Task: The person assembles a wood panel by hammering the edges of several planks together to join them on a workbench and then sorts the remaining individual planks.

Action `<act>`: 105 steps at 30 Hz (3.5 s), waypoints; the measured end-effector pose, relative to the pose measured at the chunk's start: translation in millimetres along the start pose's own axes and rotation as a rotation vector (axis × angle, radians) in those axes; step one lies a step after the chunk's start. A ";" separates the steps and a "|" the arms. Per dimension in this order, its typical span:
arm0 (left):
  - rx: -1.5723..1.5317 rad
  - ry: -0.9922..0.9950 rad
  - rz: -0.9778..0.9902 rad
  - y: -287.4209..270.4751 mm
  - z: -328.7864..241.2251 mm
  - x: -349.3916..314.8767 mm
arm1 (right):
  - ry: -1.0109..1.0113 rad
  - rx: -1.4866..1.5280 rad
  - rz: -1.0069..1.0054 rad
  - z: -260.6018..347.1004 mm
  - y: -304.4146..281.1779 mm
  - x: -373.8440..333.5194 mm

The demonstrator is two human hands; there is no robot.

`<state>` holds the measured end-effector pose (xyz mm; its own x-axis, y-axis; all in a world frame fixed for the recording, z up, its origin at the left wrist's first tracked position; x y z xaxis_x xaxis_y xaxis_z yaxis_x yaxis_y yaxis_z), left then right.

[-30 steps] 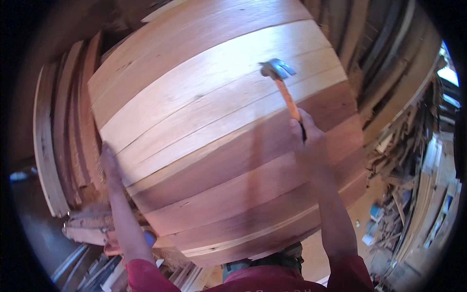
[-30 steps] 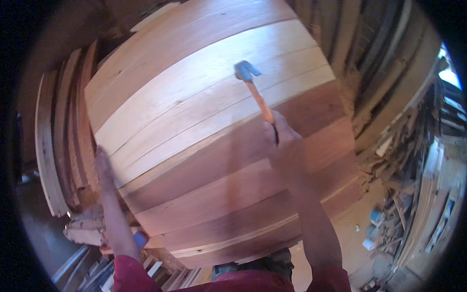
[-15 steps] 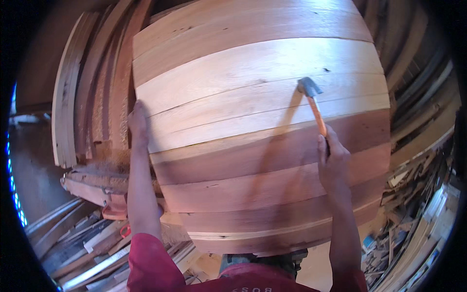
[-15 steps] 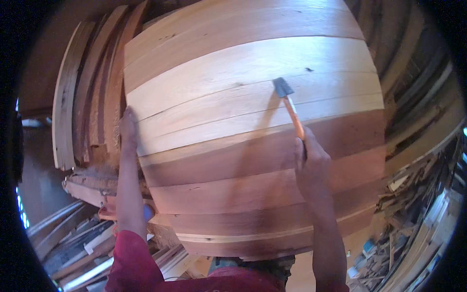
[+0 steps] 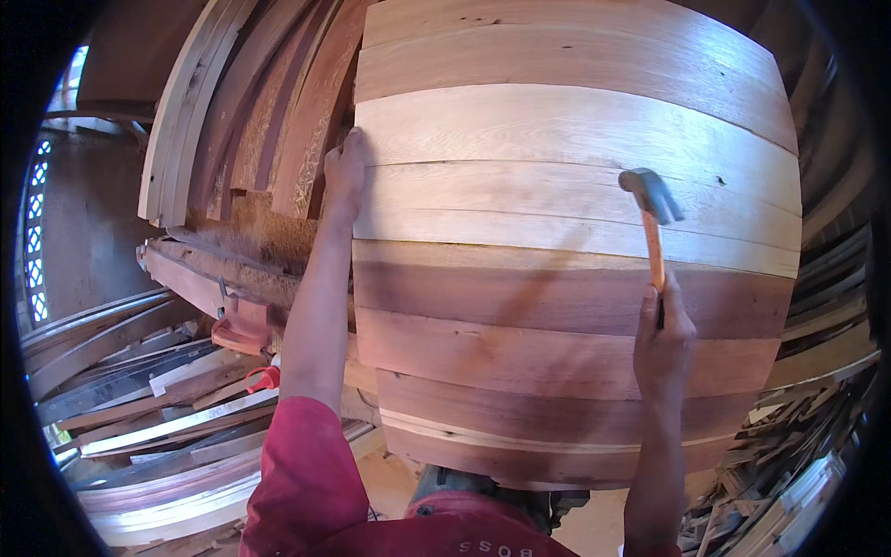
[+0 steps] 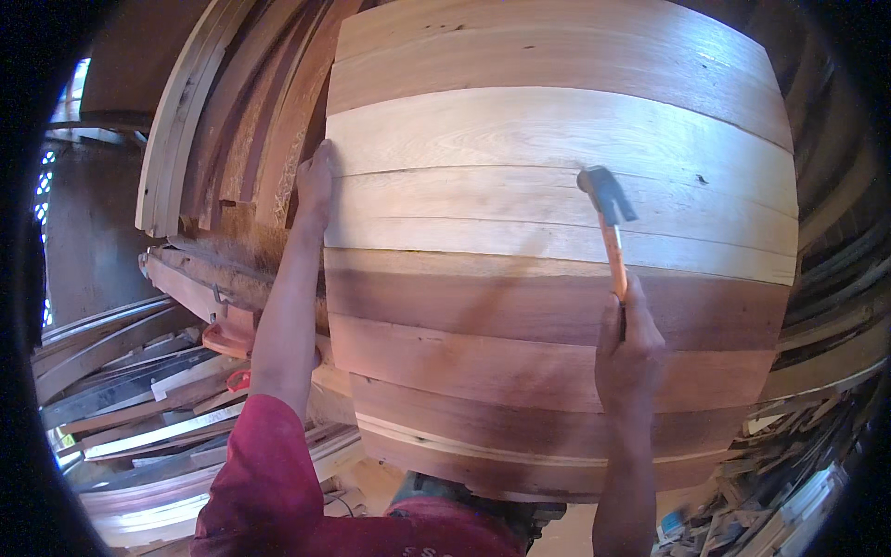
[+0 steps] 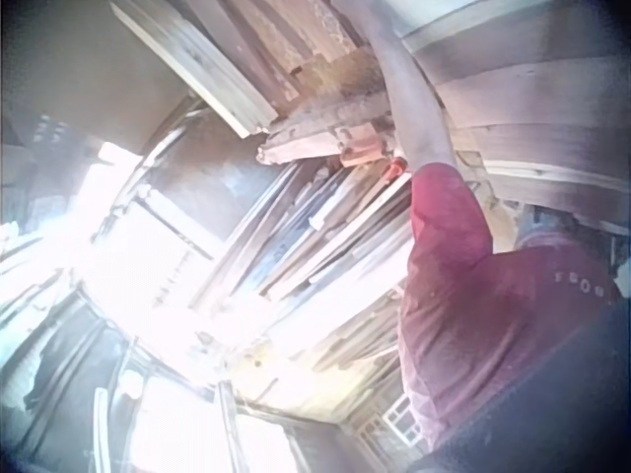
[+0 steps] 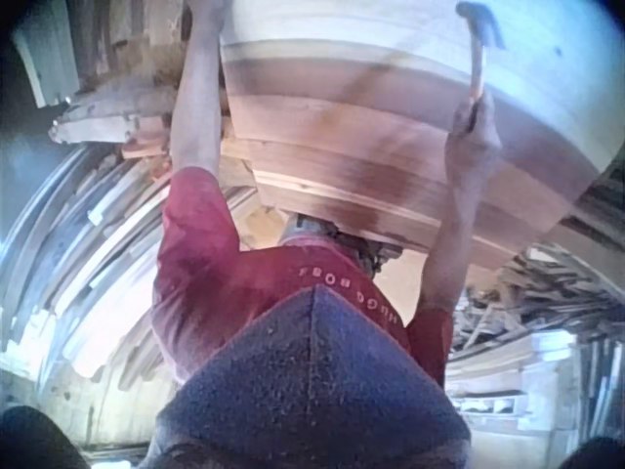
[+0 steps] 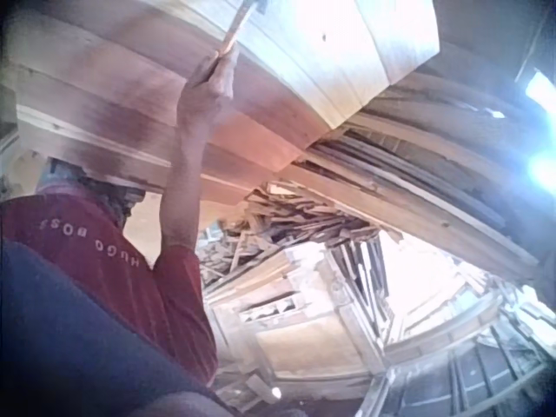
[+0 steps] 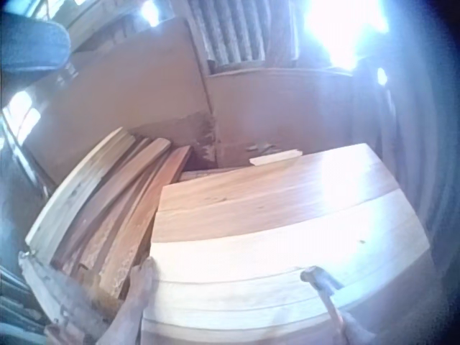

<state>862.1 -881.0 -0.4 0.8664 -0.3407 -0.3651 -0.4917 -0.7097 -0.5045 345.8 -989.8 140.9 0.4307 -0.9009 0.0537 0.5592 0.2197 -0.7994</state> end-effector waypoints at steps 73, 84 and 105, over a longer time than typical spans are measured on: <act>0.120 0.230 0.120 -0.4 11.4 -18.7 | -0.025 -0.220 -0.039 -49.8 -47.2 -107.6; 0.119 0.398 0.008 8.9 -14.9 13.7 | 0.224 -0.370 -0.569 -266.6 -212.5 110.8; 0.260 0.425 -0.091 10.6 -40.7 -6.3 | 0.409 -0.340 -0.319 -307.0 -183.2 171.7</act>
<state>855.0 -911.5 28.4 0.8389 -0.5441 0.0124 -0.3716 -0.5892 -0.7175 99.8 -1299.6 112.8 -0.0649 -0.9878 0.1413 0.3291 -0.1548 -0.9315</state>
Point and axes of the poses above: each hand's wrist, its own x-axis towards the middle knuckle, its own y-axis out of the palm, z = x × y, the point moved 9 cm from there along x, towards the middle knuckle, and after that the axes turned 7 degrees about -y, right-handed, at the moved point
